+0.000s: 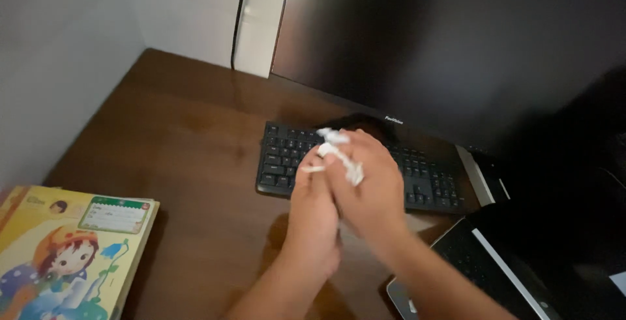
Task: The person wipes a computer monitor, keyboard, mouse, and desk surface with a white cloth. The person moves the mouse aside to clean underneath it, then wipes the keyboard and desk area.
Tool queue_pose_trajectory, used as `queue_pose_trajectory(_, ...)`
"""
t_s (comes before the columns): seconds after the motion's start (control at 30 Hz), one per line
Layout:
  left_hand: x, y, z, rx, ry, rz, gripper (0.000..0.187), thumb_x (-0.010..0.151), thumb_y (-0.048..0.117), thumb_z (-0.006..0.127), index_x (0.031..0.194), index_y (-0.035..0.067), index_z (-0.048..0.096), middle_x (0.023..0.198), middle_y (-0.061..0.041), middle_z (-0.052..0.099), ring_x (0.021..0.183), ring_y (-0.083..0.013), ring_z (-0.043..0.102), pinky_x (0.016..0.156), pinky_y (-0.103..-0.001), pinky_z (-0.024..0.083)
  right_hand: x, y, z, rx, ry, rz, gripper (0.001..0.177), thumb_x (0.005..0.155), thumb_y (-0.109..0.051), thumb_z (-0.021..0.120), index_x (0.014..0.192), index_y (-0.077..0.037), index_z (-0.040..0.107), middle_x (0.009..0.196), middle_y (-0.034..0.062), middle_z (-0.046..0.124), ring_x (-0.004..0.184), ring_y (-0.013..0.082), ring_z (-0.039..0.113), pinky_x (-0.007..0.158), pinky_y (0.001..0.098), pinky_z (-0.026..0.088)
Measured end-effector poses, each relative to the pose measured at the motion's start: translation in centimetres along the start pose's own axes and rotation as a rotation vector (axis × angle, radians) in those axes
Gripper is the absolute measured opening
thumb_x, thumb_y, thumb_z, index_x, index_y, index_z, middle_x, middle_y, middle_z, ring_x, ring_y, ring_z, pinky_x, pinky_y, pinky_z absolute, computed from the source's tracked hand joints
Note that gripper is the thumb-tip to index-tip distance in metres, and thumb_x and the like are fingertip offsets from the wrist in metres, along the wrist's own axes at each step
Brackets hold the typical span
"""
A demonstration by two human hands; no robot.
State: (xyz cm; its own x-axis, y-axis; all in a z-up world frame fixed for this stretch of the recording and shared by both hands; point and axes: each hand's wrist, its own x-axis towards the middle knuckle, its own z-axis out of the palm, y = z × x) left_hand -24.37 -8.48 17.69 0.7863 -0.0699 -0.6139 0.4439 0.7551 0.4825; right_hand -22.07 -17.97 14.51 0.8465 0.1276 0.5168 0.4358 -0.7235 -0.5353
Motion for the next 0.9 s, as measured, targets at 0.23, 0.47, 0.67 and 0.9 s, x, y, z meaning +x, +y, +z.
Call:
queue_pose_trajectory(0.23,1.0,-4.3,-3.2,0.786,-0.050,0.363,0.060,0.093,0.051,0.039,0.151,0.040,0.050,0.149,0.004,0.065,0.130,-0.0208,0.063,0.108,-0.037,0.046,2.7,0.2,-1.5,0.706,0.234,1.227,0.014,0.092,-0.023,0.075,0.096,-0.013,0.067,0.078,0.0072,0.064,0.065,0.0197,0.059,0.061,0.0381,0.049)
queue_pose_trajectory(0.47,1.7,-5.5,-3.3,0.457,-0.055,0.610,0.058,0.099,0.045,0.035,0.151,0.024,0.048,0.160,-0.001,0.051,0.143,-0.0142,0.049,0.116,-0.031,0.036,-0.7,-0.5,-1.4,0.691,0.333,1.269,0.029,0.090,-0.030,0.069,0.114,-0.014,0.063,0.088,0.0128,0.070,0.075,0.0287,0.067,0.069,0.0415,0.054)
queue_pose_trajectory(0.67,2.8,-6.0,-4.0,0.383,-0.138,0.562,0.052,0.098,0.036,0.042,0.148,0.022,0.049,0.144,-0.004,0.064,0.122,-0.0142,0.064,0.104,-0.029,0.049,-4.5,3.9,-2.1,-0.286,-0.241,0.616,0.091,0.066,-0.014,0.069,0.151,-0.021,0.035,0.096,0.0202,0.068,0.086,0.0450,0.068,0.073,0.0437,0.051)
queue_pose_trajectory(0.9,0.0,-4.3,-2.5,0.662,0.036,0.484,0.083,0.090,0.042,0.056,0.162,0.018,0.022,0.165,-0.008,0.030,0.153,-0.0211,0.027,0.122,-0.041,0.022,-3.2,-0.4,-2.1,0.222,0.187,0.848,0.040,0.097,-0.044,0.058,0.086,-0.009,0.073,0.074,-0.0010,0.062,0.071,0.0110,0.051,0.066,0.0321,0.046)
